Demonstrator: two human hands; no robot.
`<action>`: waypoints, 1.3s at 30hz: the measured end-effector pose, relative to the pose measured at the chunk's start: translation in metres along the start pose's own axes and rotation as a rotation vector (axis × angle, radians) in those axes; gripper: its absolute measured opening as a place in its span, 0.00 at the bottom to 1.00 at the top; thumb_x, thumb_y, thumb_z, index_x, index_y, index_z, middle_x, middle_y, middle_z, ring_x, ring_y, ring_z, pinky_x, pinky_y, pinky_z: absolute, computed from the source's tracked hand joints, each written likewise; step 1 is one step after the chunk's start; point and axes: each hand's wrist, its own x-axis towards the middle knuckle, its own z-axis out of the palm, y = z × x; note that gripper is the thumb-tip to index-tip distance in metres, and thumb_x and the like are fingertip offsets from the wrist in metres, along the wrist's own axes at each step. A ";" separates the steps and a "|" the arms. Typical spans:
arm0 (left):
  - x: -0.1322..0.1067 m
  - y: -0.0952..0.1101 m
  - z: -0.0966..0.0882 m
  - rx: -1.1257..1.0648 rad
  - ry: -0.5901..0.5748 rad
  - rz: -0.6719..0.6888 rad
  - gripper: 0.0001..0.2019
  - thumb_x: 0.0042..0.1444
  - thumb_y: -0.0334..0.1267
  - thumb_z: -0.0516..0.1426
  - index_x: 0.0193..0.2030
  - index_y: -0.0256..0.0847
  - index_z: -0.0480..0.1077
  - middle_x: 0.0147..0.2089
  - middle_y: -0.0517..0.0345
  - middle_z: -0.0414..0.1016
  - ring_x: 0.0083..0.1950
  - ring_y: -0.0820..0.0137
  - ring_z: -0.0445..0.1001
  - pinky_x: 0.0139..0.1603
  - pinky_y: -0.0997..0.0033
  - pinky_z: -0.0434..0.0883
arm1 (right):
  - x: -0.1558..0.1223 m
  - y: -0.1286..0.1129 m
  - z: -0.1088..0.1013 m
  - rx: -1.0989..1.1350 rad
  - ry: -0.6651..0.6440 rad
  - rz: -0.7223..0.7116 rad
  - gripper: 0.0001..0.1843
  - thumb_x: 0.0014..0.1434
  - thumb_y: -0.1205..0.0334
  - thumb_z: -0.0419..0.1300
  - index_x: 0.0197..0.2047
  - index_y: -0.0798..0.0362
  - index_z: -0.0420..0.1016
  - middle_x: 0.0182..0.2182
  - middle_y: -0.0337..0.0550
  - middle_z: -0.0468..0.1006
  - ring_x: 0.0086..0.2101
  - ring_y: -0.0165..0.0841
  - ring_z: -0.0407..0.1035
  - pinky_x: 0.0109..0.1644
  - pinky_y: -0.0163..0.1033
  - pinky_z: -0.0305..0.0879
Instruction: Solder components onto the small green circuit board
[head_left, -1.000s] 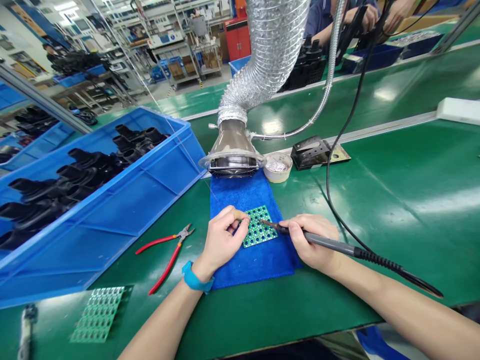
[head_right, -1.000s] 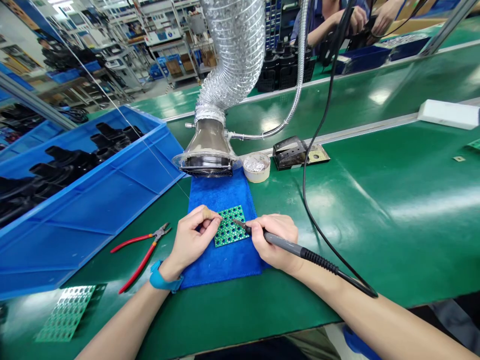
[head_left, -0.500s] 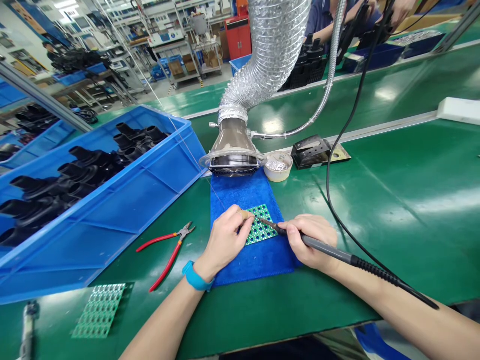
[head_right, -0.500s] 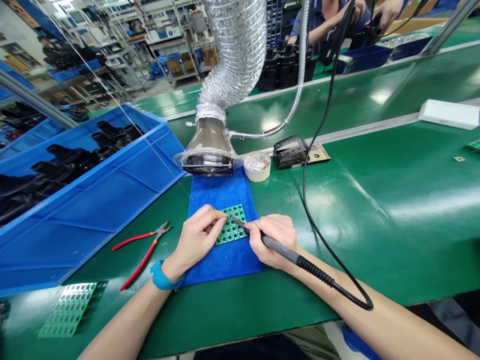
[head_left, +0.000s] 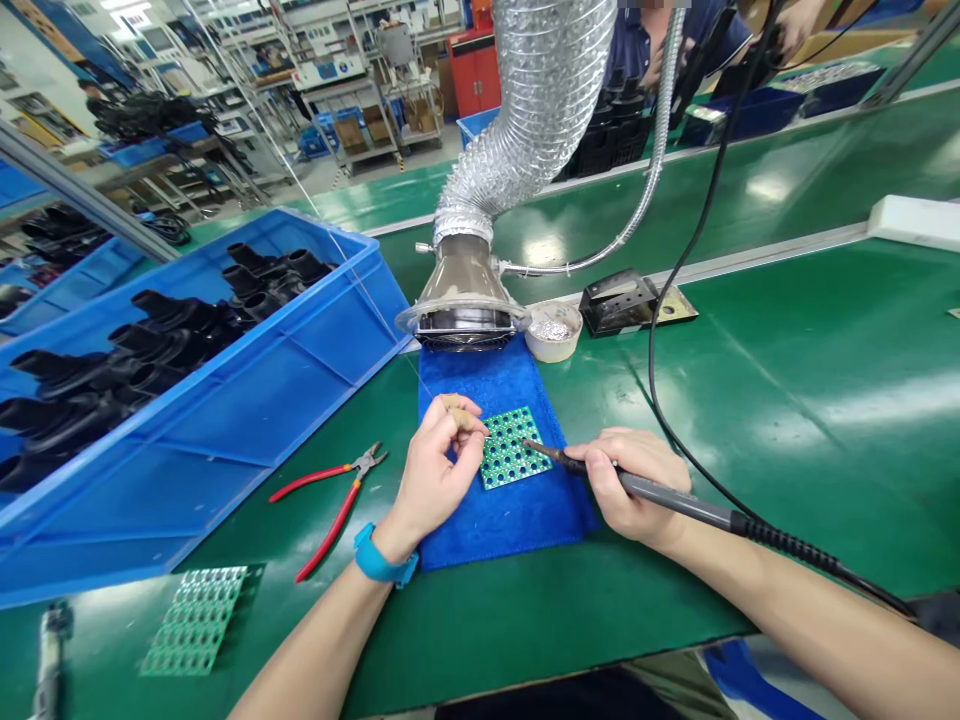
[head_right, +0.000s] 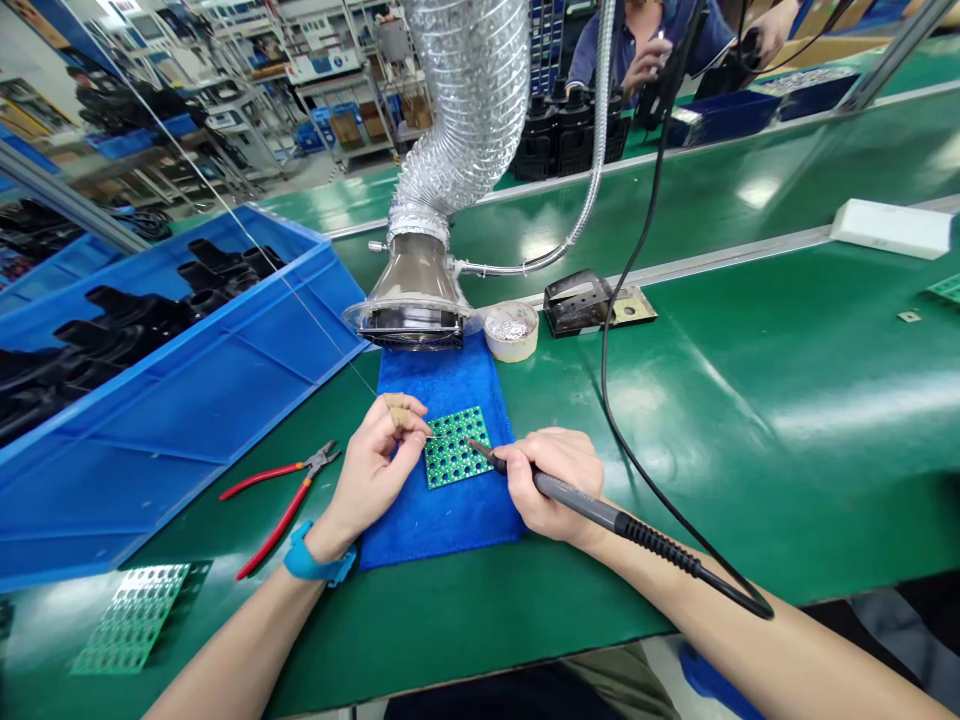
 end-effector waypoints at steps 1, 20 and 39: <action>-0.001 0.001 0.001 0.014 -0.024 0.009 0.06 0.64 0.30 0.54 0.37 0.40 0.71 0.47 0.51 0.69 0.46 0.67 0.72 0.39 0.69 0.69 | 0.000 0.000 0.000 0.013 0.007 0.003 0.12 0.60 0.74 0.55 0.29 0.53 0.76 0.21 0.38 0.80 0.18 0.27 0.71 0.25 0.33 0.67; -0.002 0.004 0.004 0.115 -0.162 0.116 0.06 0.64 0.28 0.53 0.38 0.39 0.70 0.48 0.50 0.70 0.40 0.72 0.71 0.36 0.71 0.70 | 0.000 -0.002 0.002 0.028 -0.043 0.002 0.13 0.60 0.74 0.54 0.29 0.53 0.77 0.20 0.37 0.80 0.18 0.28 0.71 0.25 0.34 0.68; 0.006 0.010 -0.014 0.467 0.281 0.364 0.03 0.65 0.30 0.58 0.42 0.41 0.71 0.47 0.50 0.75 0.52 0.64 0.75 0.53 0.59 0.74 | -0.004 0.000 0.003 0.024 -0.068 -0.068 0.13 0.60 0.73 0.54 0.29 0.53 0.76 0.20 0.37 0.79 0.17 0.27 0.70 0.24 0.34 0.66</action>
